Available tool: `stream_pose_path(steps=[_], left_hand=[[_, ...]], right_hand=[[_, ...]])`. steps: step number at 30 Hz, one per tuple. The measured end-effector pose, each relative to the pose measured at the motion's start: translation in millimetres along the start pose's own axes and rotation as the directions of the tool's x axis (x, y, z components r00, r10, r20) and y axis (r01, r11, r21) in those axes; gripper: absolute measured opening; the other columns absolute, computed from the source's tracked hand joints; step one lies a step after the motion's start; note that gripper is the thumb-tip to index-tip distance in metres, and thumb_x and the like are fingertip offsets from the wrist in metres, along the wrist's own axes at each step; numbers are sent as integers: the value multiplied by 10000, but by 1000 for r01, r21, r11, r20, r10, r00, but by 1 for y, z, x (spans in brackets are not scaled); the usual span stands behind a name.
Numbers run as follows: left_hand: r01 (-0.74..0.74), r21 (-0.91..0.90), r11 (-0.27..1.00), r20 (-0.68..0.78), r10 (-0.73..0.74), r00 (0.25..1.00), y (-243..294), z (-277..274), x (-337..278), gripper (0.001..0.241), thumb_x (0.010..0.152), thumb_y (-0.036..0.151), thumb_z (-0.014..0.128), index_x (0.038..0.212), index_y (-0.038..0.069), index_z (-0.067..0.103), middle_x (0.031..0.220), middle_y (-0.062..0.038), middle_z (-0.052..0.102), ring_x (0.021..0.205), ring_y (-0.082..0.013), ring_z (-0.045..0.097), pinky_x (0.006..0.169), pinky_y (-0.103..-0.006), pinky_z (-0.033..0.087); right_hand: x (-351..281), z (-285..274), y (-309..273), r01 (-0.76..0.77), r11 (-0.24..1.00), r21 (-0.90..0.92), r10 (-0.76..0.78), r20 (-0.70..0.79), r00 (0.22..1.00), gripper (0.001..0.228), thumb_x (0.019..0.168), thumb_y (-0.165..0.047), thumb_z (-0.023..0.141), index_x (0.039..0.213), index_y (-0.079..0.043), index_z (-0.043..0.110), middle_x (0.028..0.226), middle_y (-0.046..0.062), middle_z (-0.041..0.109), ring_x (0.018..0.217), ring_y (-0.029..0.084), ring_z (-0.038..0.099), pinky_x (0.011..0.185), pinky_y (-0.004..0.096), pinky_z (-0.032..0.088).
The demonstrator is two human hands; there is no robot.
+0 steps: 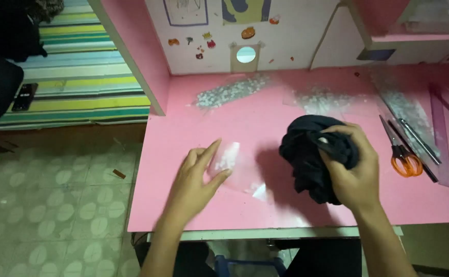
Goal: Peeling small white stickers from a transparent sheet and applying them to a black fabric item.
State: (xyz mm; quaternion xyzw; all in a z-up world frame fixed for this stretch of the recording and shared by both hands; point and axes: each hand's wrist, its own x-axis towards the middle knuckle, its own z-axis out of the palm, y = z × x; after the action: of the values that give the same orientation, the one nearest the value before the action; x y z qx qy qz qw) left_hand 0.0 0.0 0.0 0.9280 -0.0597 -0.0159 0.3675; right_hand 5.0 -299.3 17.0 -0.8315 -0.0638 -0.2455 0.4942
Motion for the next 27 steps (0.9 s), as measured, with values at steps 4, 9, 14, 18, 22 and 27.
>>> stream_pose_path(steps=[4, 9, 14, 18, 22, 27], left_hand=[[-142, 191, 971, 96, 125, 987, -6, -1, 37, 664, 814, 413, 809, 1417, 194, 639, 1199, -180, 575, 1172, -438, 537, 1059, -570, 387], [-256, 167, 952, 266, 207, 942, -5, 15, 66, 711, 778, 546, 799, 1401, 310, 552, 1414, -112, 453, 1346, -375, 392, 1096, -498, 314], [-297, -74, 952, 262, 306, 915, 2, 5, 66, 487, 749, 404, 845, 1095, 155, 609, 1209, -144, 677, 1204, -415, 606, 1010, -552, 418], [-12, 64, 998, 376, -13, 927, 18, -16, 49, 602, 798, 470, 779, 1159, 77, 501, 1167, -253, 672, 1135, -484, 647, 942, -581, 495], [52, 339, 939, 359, -180, 916, 29, -21, 41, 517, 799, 388, 673, 1199, 104, 509, 1193, -184, 644, 1157, -443, 637, 924, -634, 526], [1, 352, 936, 294, -112, 949, -46, -17, 39, 473, 820, 413, 678, 1171, 99, 633, 1084, -174, 691, 1089, -442, 658, 864, -596, 543]], right_hand=[[0, 6, 6, -56, 998, 30, 56, 7, 998, 247, 878, -9, 730, 1118, -57, 702, 1123, 163, 690, 1076, 301, 652, 1008, 445, 475], [-5, -5, 23, -133, 989, 70, 134, -7, 991, 240, 897, -13, 702, 1136, -42, 700, 1117, 153, 690, 1057, 260, 631, 1009, 438, 481], [-3, -18, 32, -176, 980, 98, 179, -32, 983, 244, 929, -35, 686, 1173, -38, 694, 1082, 156, 691, 1057, 231, 617, 1008, 430, 490], [2, 2, 15, -50, 999, 2, 50, -63, 997, 270, 884, -60, 710, 1151, -91, 692, 1055, 165, 663, 1038, 323, 607, 957, 459, 471], [2, 95, -37, 160, 982, 97, -169, 94, 981, 317, 774, -105, 736, 1090, -126, 712, 1095, 172, 678, 1134, 448, 611, 1011, 519, 454], [-17, 165, -39, 273, 863, -425, -46, 474, 880, 500, 724, -205, 770, 1208, -154, 657, 1281, 175, 576, 1160, 421, 540, 911, 564, 460]])
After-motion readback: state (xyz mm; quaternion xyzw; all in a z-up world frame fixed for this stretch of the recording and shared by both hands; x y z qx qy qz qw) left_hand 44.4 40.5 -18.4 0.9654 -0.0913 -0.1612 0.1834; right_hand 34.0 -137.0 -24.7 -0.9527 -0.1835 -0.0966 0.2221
